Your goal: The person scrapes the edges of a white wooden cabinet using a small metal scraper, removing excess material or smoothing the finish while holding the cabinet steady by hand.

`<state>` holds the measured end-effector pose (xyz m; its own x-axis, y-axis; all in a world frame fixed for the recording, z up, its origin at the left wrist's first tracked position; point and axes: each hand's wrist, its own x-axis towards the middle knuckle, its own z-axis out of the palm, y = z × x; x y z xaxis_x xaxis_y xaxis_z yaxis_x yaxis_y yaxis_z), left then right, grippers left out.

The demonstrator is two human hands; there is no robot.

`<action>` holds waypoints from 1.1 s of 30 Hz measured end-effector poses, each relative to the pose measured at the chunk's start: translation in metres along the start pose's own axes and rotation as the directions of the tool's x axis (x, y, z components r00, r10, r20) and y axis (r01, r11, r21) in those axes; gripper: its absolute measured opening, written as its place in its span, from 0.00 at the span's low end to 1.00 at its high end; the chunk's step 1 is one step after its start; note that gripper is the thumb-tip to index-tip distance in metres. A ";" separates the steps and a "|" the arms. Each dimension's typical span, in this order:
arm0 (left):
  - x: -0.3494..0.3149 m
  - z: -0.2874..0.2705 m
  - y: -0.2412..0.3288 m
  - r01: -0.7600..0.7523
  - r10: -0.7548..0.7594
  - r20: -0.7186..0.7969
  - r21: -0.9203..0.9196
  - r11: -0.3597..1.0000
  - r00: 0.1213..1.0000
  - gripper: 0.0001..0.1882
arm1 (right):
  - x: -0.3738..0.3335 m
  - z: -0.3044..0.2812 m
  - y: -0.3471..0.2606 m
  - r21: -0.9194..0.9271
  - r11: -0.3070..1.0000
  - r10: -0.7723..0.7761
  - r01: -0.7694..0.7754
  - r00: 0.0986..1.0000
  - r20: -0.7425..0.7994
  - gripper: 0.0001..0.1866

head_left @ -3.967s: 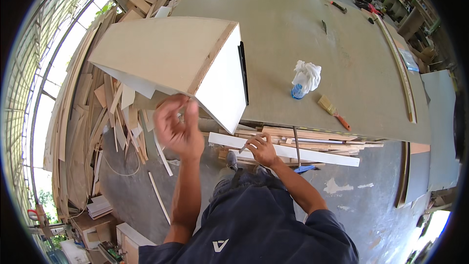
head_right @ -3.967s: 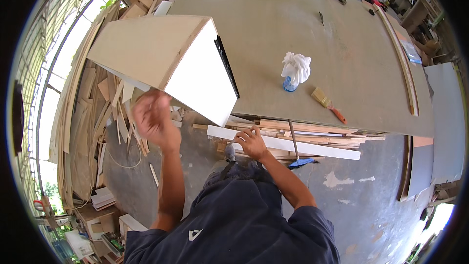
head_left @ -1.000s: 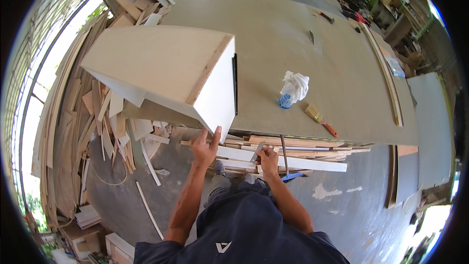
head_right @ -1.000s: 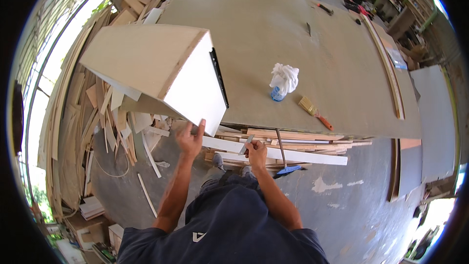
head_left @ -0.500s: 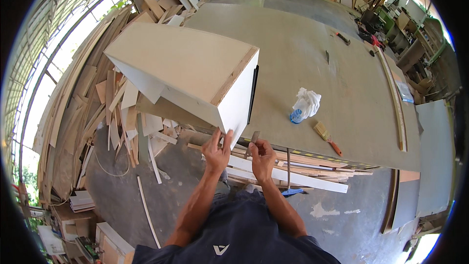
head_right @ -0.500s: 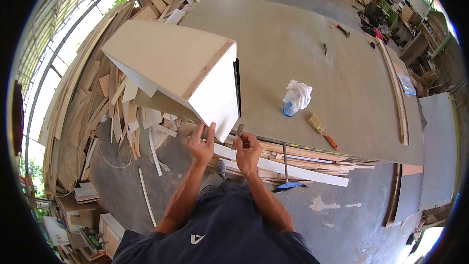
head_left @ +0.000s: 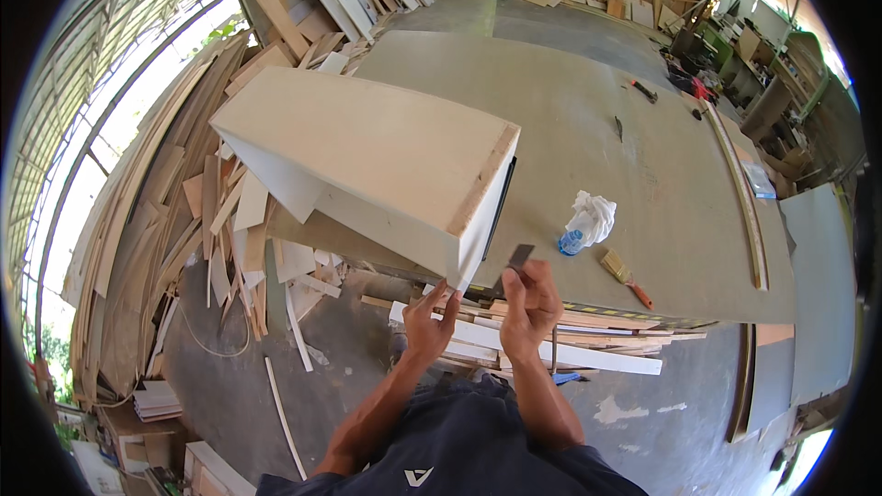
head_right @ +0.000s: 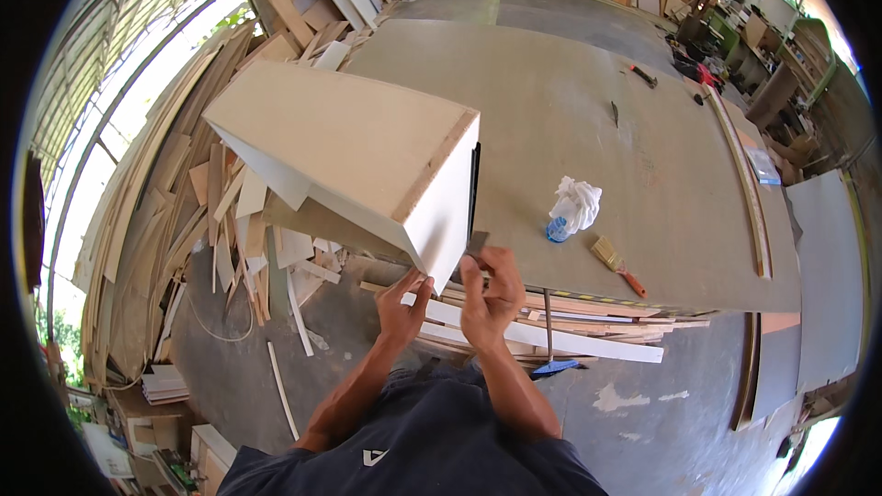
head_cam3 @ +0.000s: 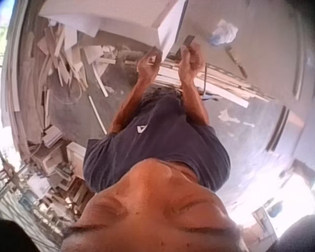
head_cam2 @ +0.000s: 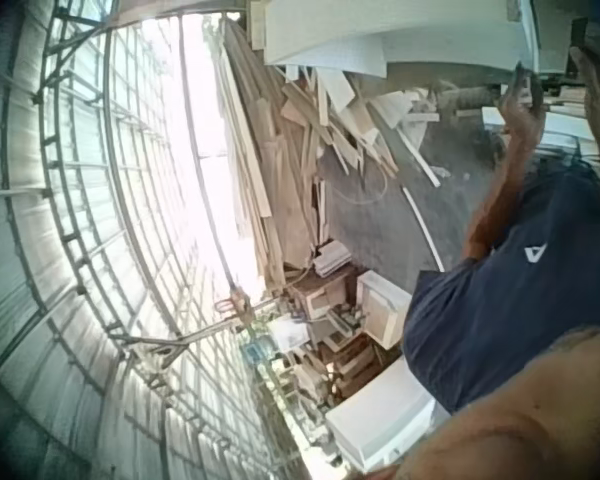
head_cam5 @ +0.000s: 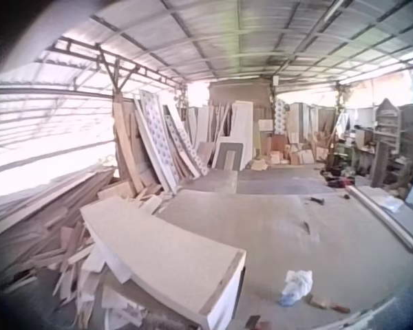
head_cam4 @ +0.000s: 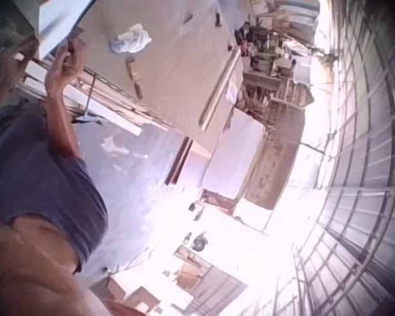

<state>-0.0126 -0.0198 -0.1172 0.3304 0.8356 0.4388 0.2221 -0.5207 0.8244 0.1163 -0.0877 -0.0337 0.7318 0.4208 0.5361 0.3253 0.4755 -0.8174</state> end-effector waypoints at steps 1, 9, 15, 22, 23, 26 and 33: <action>0.012 -0.008 0.022 -0.005 0.005 0.013 -0.012 1.000 1.000 0.18 | -0.006 -0.002 0.006 0.075 0.991 0.112 -0.107 0.991 -0.074 0.06; 0.072 -0.057 0.079 -0.468 0.499 0.069 -0.256 0.846 0.864 0.31 | -0.044 0.020 0.003 0.187 0.952 0.302 -0.242 0.839 -0.452 0.04; 0.129 -0.150 0.045 -0.562 0.752 0.343 -0.508 0.653 0.563 0.29 | -0.060 0.084 -0.005 0.192 0.981 0.115 0.002 0.795 -0.596 0.06; 0.275 -0.188 0.084 -0.888 0.724 0.557 0.056 0.456 0.407 0.33 | -0.052 0.094 -0.012 -0.077 0.997 -0.060 0.010 0.721 -0.690 0.11; 0.290 -0.183 0.083 -0.901 0.656 0.675 0.032 0.432 0.338 0.37 | -0.051 0.090 -0.015 -0.094 0.996 -0.067 0.003 0.724 -0.687 0.11; 0.318 -0.178 0.079 -0.901 0.611 0.735 0.002 0.434 0.296 0.45 | -0.043 0.078 -0.026 -0.488 0.870 -0.359 0.069 0.767 -0.531 0.11; 0.370 -0.142 0.071 -0.775 0.595 0.731 -0.146 0.614 0.335 0.46 | 0.023 0.048 -0.075 -0.877 0.190 -0.557 0.441 0.784 0.274 0.11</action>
<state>-0.0052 0.2770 0.1545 0.9129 -0.1582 0.3762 -0.2533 -0.9424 0.2183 0.0799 -0.0760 0.0500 0.2283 0.2764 0.9335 0.9099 -0.4018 -0.1035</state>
